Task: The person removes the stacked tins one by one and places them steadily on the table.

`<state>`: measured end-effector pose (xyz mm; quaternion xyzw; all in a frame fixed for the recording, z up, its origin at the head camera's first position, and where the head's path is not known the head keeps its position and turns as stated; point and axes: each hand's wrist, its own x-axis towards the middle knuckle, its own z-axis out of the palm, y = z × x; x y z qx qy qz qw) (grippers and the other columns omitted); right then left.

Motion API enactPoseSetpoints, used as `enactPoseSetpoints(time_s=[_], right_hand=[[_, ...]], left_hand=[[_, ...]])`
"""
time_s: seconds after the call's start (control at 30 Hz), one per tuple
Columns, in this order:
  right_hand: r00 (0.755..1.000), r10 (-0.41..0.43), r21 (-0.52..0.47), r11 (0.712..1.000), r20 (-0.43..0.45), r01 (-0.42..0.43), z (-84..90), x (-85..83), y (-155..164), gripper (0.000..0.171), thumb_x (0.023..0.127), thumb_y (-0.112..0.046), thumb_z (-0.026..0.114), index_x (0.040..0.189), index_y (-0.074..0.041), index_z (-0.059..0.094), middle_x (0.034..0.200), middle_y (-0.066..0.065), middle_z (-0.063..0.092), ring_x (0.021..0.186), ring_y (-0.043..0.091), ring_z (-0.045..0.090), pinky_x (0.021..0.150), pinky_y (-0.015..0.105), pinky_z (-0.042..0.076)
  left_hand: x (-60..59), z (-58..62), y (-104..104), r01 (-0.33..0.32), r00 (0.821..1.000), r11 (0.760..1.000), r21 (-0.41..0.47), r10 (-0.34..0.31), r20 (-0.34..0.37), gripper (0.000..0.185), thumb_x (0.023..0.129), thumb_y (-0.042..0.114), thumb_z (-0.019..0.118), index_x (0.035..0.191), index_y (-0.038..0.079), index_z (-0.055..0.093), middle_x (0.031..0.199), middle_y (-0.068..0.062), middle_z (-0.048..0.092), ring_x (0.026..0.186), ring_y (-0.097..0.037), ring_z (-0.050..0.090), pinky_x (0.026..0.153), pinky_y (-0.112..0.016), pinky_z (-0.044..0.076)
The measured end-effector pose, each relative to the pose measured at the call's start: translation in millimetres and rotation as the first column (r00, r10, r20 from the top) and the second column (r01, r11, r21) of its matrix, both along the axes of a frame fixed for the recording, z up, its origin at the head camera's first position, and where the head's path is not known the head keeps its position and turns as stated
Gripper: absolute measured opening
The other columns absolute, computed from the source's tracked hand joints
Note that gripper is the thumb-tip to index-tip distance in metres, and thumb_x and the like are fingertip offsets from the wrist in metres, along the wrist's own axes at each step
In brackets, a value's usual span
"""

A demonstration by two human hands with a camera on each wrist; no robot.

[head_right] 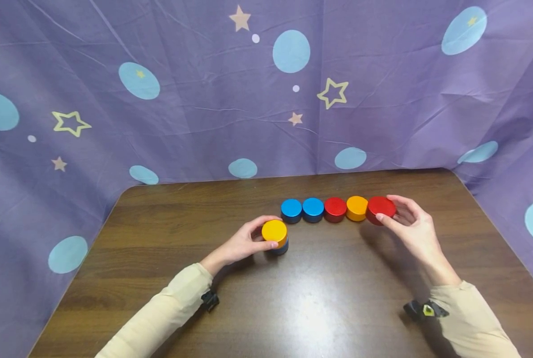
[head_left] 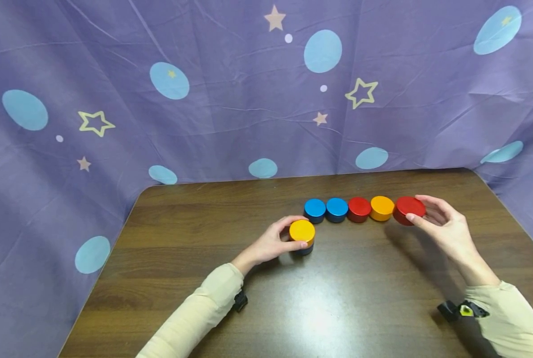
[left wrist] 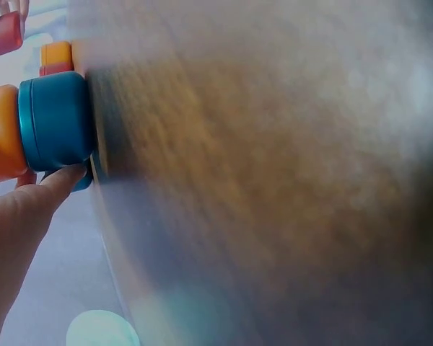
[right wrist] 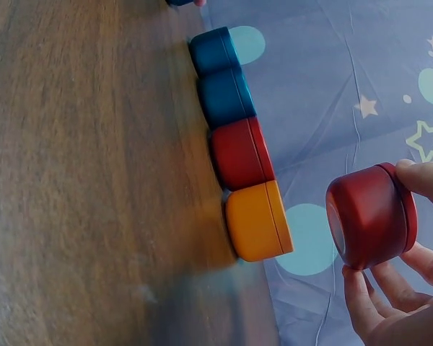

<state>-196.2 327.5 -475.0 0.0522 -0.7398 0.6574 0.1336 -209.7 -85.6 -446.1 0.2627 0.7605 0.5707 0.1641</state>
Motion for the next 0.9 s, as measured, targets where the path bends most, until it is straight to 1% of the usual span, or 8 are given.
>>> enactPoseSetpoints(time_s=[0.13, 0.23, 0.4, 0.57, 0.7, 0.8, 0.83, 0.9], right_hand=[[1.000, -0.008, 0.001, 1.000, 0.012, 0.008, 14.1, 7.7, -7.7, 0.050, 0.083, 0.001, 0.074, 0.130, -0.008, 0.059, 0.110, -0.011, 0.067, 0.095, 0.001, 0.064, 0.078, 0.012, 0.048], [1.000, -0.003, -0.049, 0.999, 0.023, 0.004, 26.2, 13.5, -14.7, 0.048, 0.083, 0.003, 0.072, 0.128, -0.006, 0.060, 0.107, -0.012, 0.068, 0.092, 0.000, 0.065, 0.077, 0.011, 0.048], [0.999, -0.021, -0.022, 1.000, 0.050, 0.022, 41.6, 18.3, -20.3, 0.043, 0.084, 0.003, 0.071, 0.124, -0.011, 0.063, 0.104, -0.016, 0.067, 0.088, -0.003, 0.064, 0.074, 0.009, 0.047], [0.995, -0.062, 0.099, 0.994, 0.077, 0.054, 39.0, 10.9, -16.0, 0.041, 0.085, -0.001, 0.072, 0.123, -0.014, 0.061, 0.100, -0.021, 0.064, 0.086, -0.007, 0.062, 0.074, 0.008, 0.046], [0.991, -0.093, 0.182, 0.980, 0.098, 0.074, 30.8, 2.4, -10.6, 0.040, 0.086, -0.006, 0.072, 0.122, -0.019, 0.060, 0.098, -0.026, 0.061, 0.085, -0.010, 0.060, 0.074, 0.006, 0.045], [0.988, -0.102, 0.197, 0.977, 0.112, 0.079, 25.9, -2.2, -7.9, 0.040, 0.087, -0.008, 0.072, 0.122, -0.019, 0.059, 0.097, -0.027, 0.059, 0.084, -0.012, 0.058, 0.073, 0.005, 0.044], [0.988, -0.104, 0.201, 0.976, 0.115, 0.079, 24.5, -3.4, -7.2, 0.039, 0.087, -0.009, 0.072, 0.122, -0.020, 0.059, 0.096, -0.027, 0.059, 0.084, -0.013, 0.058, 0.073, 0.005, 0.044], [0.987, -0.105, 0.205, 0.976, 0.120, 0.078, 21.8, -5.3, -6.5, 0.039, 0.087, -0.010, 0.073, 0.122, -0.017, 0.058, 0.096, -0.028, 0.058, 0.084, -0.013, 0.058, 0.073, 0.005, 0.044]], left_hand=[[-0.1, 0.3, -0.1, -0.005, 1.000, 1.000, -0.006, 0.005, 0.006, 0.056, 0.086, 0.008, 0.073, 0.137, 0.005, 0.049, 0.130, -0.005, 0.052, 0.115, -0.018, 0.051, 0.100, -0.030, 0.041], [0.1, 0.9, 0.0, -0.005, 1.000, 1.000, -0.001, 0.005, 0.010, 0.056, 0.086, 0.007, 0.073, 0.137, 0.004, 0.049, 0.130, -0.005, 0.053, 0.114, -0.018, 0.051, 0.100, -0.030, 0.041], [0.7, 1.5, 0.8, 0.007, 1.000, 0.999, 0.036, -0.008, 0.028, 0.056, 0.086, 0.003, 0.072, 0.137, 0.001, 0.048, 0.130, -0.011, 0.053, 0.113, -0.022, 0.053, 0.100, -0.031, 0.042], [0.1, 2.9, -0.3, 0.012, 0.999, 1.000, 0.010, -0.013, 0.032, 0.058, 0.086, 0.001, 0.072, 0.138, -0.002, 0.046, 0.132, -0.016, 0.051, 0.115, -0.025, 0.051, 0.101, -0.032, 0.042], [6.7, 21.3, -0.2, 0.027, 0.999, 0.999, -0.018, -0.026, 0.022, 0.056, 0.087, 0.001, 0.070, 0.136, -0.006, 0.045, 0.130, -0.019, 0.051, 0.114, -0.026, 0.052, 0.100, -0.032, 0.042], [12.4, 36.2, 0.5, 0.033, 0.999, 0.999, -0.034, -0.033, 0.018, 0.054, 0.087, 0.000, 0.070, 0.135, -0.008, 0.046, 0.129, -0.021, 0.052, 0.112, -0.026, 0.053, 0.100, -0.034, 0.043], [12.8, 37.0, 0.6, 0.033, 0.999, 0.999, -0.035, -0.033, 0.017, 0.053, 0.087, 0.000, 0.070, 0.135, -0.008, 0.046, 0.128, -0.021, 0.052, 0.112, -0.026, 0.053, 0.100, -0.034, 0.043], [9.3, 29.9, 0.4, 0.034, 0.999, 0.999, -0.042, -0.033, 0.023, 0.055, 0.087, 0.000, 0.070, 0.135, -0.007, 0.046, 0.130, -0.020, 0.052, 0.113, -0.026, 0.053, 0.100, -0.034, 0.042]])
